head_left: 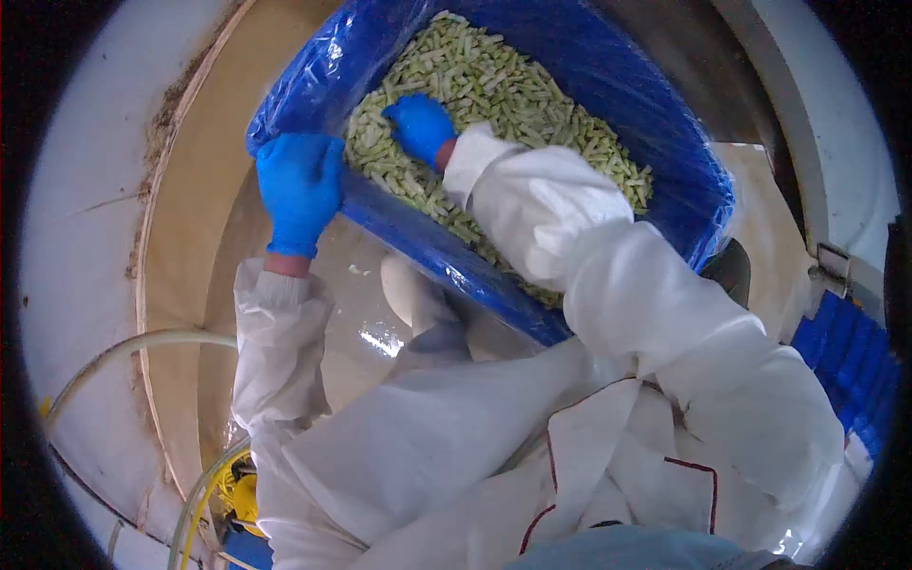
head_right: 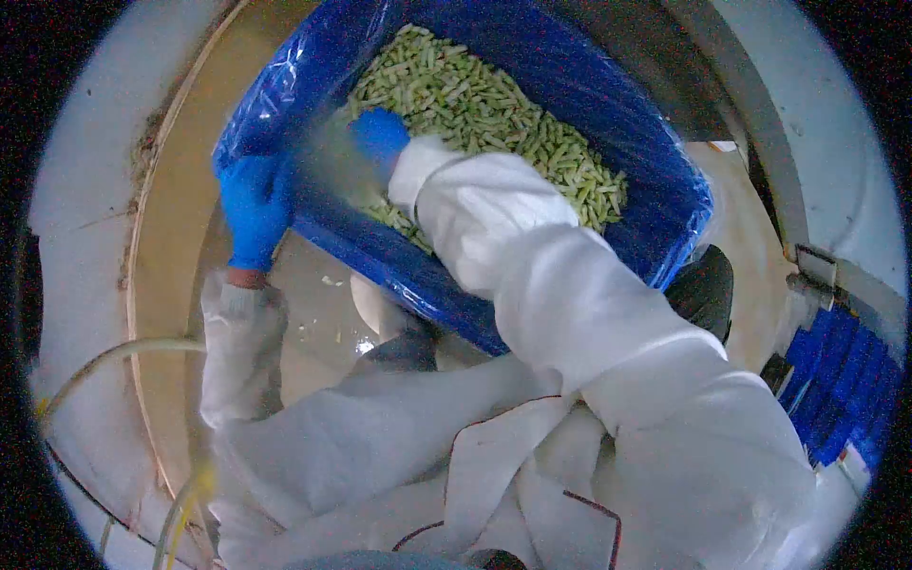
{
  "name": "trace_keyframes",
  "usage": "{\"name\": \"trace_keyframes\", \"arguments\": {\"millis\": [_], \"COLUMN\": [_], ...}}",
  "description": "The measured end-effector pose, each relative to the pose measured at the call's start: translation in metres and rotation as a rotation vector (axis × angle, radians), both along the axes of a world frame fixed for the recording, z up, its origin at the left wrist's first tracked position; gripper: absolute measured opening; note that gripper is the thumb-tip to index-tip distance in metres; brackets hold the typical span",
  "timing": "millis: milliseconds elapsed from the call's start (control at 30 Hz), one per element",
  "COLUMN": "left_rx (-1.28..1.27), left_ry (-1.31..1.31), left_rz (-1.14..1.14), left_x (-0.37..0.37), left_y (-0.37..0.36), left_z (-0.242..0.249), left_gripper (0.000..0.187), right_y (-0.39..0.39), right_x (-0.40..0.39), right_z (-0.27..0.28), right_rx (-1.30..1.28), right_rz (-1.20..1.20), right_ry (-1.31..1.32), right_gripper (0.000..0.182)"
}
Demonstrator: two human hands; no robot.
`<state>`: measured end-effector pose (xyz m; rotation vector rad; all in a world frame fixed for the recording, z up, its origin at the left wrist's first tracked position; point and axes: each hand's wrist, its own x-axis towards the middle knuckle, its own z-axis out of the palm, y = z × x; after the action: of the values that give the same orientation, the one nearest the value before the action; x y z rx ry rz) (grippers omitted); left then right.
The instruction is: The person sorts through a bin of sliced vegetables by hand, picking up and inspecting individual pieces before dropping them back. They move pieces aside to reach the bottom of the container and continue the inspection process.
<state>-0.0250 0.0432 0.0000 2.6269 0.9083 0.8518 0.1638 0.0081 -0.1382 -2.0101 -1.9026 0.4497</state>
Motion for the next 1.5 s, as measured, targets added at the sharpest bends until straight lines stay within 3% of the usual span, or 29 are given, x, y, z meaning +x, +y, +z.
{"name": "trace_keyframes", "arguments": {"millis": [100,233,333,400,433,533,600,633,733,800,833,867,933,967,1033,1100,1133,1167,1200,1267,1333,1367,1433,1500], "left_rx": [-0.033,-0.121,0.126,0.081,0.058,-0.263,-0.258,-0.256,-0.602,-0.942,-1.113,-1.159,-1.255,-0.950,-0.348,-0.106,0.015,0.026,0.036,-0.011,-0.128,-0.129,-0.125,-0.117], "left_ry": [0.035,0.129,0.148,0.114,0.098,0.417,0.496,0.536,0.071,-0.034,-0.089,-0.119,-0.184,-0.120,-0.006,0.152,0.228,0.211,0.196,0.178,0.171,0.168,0.156,0.171], "left_rz": [0.006,0.007,-0.202,-0.357,-0.433,-0.500,-0.509,-0.511,-0.720,-0.758,-0.773,-0.756,-0.725,-0.672,-0.552,-0.365,-0.265,-0.224,-0.182,-0.090,0.003,0.011,0.043,0.060], "left_x": [0.001,0.002,0.030,0.051,0.056,0.062,0.059,0.058,0.050,0.050,0.050,0.051,0.052,0.055,0.064,0.061,0.056,0.050,0.041,0.028,0.020,0.023,0.030,0.028], "left_y": [-0.001,-0.005,-0.023,-0.040,-0.046,-0.058,-0.062,-0.065,-0.068,-0.072,-0.073,-0.070,-0.060,-0.058,-0.055,-0.043,-0.036,-0.029,-0.021,-0.011,-0.006,-0.008,-0.017,-0.016], "left_z": [0.005,0.013,0.043,0.043,0.039,0.015,0.019,0.026,0.044,0.055,0.059,0.061,0.060,0.059,0.052,0.039,0.032,0.025,0.018,0.010,0.008,0.011,0.019,0.017], "left_gripper": [0.010,0.013,0.025,0.030,0.032,0.031,0.023,0.020,0.020,0.019,0.018,0.020,0.024,0.024,0.026,0.030,0.033,0.032,0.031,0.029,0.026,0.024,0.022,0.022], "right_y": [-0.027,-0.090,-0.116,-0.126,-0.128,-0.135,-0.140,-0.143,-0.158,-0.174,-0.184,-0.192,-0.208,-0.219,-0.247,-0.293,-0.362,-0.426,-0.479,-0.470,-0.474,-0.413,-0.349,-0.282], "right_x": [0.008,0.039,0.050,0.046,0.043,0.037,0.036,0.035,0.032,0.031,0.031,0.035,0.054,0.072,0.130,0.187,0.262,0.321,0.348,0.321,0.316,0.275,0.234,0.185], "right_z": [-0.011,0.017,0.056,0.081,0.095,0.124,0.132,0.138,0.164,0.184,0.184,0.184,0.187,0.192,0.221,0.241,0.225,0.226,0.249,0.280,0.268,0.272,0.243,0.209], "right_rx": [-0.031,-0.060,-0.151,-0.128,-0.135,-0.122,-0.067,-0.090,-0.185,-0.274,-0.129,0.017,0.077,-0.008,-0.203,-0.106,-0.099,-0.113,-0.294,-0.537,-0.355,-0.450,-0.407,-0.388], "right_rz": [-0.042,-0.112,-0.218,-0.160,-0.149,-0.113,-0.086,-0.058,-0.019,-0.071,-0.028,0.018,-0.068,-0.211,-0.452,-0.725,-0.612,-0.640,-0.404,-0.519,-0.550,-0.789,-0.585,-0.308], "right_ry": [0.131,0.431,0.712,0.899,0.925,0.896,0.735,0.818,1.164,1.524,1.456,1.377,1.504,1.712,1.049,0.705,-0.098,-0.184,-0.847,-0.999,-0.669,-0.115,0.087,-0.010], "right_gripper": [0.025,0.024,0.024,0.026,0.024,0.021,0.019,0.020,0.019,0.019,0.019,0.019,0.019,0.019,0.020,0.017,0.018,0.033,0.049,0.055,0.049,0.045,0.035,0.032]}}
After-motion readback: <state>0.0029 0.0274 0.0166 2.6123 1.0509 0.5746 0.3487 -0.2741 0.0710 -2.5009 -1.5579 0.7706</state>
